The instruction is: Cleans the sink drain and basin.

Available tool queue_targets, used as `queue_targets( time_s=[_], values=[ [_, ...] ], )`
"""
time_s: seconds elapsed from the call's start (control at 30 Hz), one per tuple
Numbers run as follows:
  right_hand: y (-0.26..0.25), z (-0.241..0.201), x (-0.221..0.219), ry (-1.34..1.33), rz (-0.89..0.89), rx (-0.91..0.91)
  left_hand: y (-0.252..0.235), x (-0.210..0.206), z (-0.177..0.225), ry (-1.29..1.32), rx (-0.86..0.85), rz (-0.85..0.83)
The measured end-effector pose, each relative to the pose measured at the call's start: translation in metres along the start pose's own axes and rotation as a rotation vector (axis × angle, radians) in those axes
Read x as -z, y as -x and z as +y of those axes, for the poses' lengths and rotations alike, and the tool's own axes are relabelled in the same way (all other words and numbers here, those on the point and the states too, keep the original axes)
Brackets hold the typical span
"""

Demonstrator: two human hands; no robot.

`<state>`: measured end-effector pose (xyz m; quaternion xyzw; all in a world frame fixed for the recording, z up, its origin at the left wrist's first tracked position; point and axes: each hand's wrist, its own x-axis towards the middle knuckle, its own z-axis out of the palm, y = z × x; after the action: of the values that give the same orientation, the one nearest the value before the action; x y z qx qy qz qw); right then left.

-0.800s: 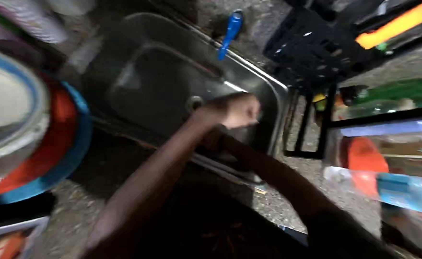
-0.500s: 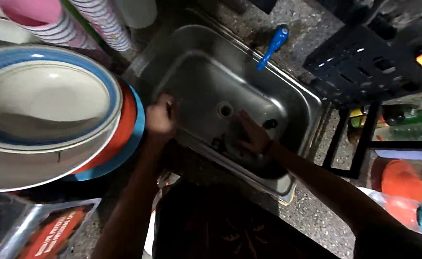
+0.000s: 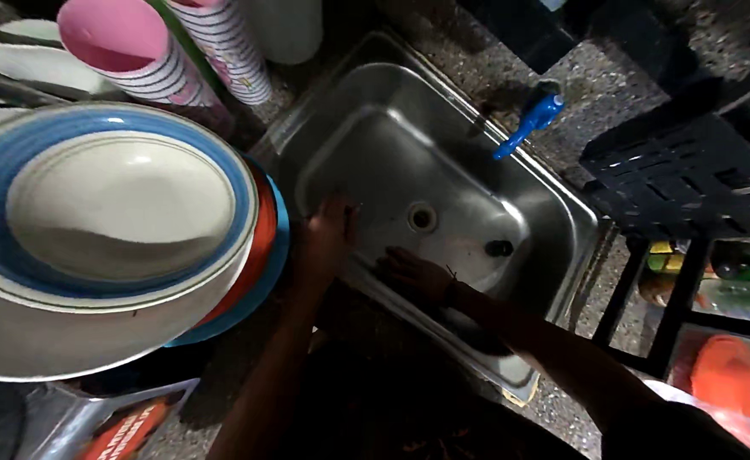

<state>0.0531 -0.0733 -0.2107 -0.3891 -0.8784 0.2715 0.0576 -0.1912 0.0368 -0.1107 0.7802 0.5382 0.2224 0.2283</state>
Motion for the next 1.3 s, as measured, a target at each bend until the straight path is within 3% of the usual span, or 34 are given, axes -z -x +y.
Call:
queue_targets(
  time_s=[0.17,0.33,0.43,0.5,0.57,0.7,0.87,0.97,1.1,1.2,1.23,1.3],
  values=[
    [0.009,0.006,-0.009,0.065,0.161,0.064,0.000,0.000,0.002,-0.021,0.025,-0.015],
    [0.003,-0.003,-0.008,0.285,0.444,-0.123,0.001,0.000,0.003,-0.079,0.081,-0.073],
    [-0.007,-0.009,-0.003,0.286,0.363,-0.289,-0.001,0.001,0.005,-0.102,0.093,-0.070],
    [-0.010,-0.012,0.004,0.223,0.149,-0.365,-0.002,0.003,0.008,-0.113,0.107,-0.083],
    [-0.014,-0.011,0.014,0.186,-0.028,-0.325,-0.003,0.006,0.011,-0.125,0.149,-0.117],
    [-0.024,-0.001,0.014,0.249,0.226,-0.143,-0.005,0.009,0.015,-0.124,0.177,-0.188],
    [-0.035,-0.014,0.020,0.209,0.202,-0.310,-0.014,0.030,0.031,-0.119,0.287,-0.421],
    [-0.040,-0.021,0.024,0.210,0.165,-0.436,-0.010,0.030,0.030,-0.107,0.232,-0.339],
    [-0.058,-0.039,0.050,-0.129,0.013,-0.857,-0.008,0.028,0.026,-0.104,0.194,-0.269],
    [-0.072,-0.046,0.082,-0.701,0.375,-1.176,-0.008,0.033,0.028,-0.089,0.196,-0.310],
    [-0.077,-0.048,0.097,-0.866,0.508,-1.186,-0.009,0.034,0.028,-0.073,0.186,-0.312],
    [-0.086,-0.051,0.127,-1.183,0.765,-1.035,-0.010,0.036,0.026,-0.040,0.175,-0.317]
  ],
)
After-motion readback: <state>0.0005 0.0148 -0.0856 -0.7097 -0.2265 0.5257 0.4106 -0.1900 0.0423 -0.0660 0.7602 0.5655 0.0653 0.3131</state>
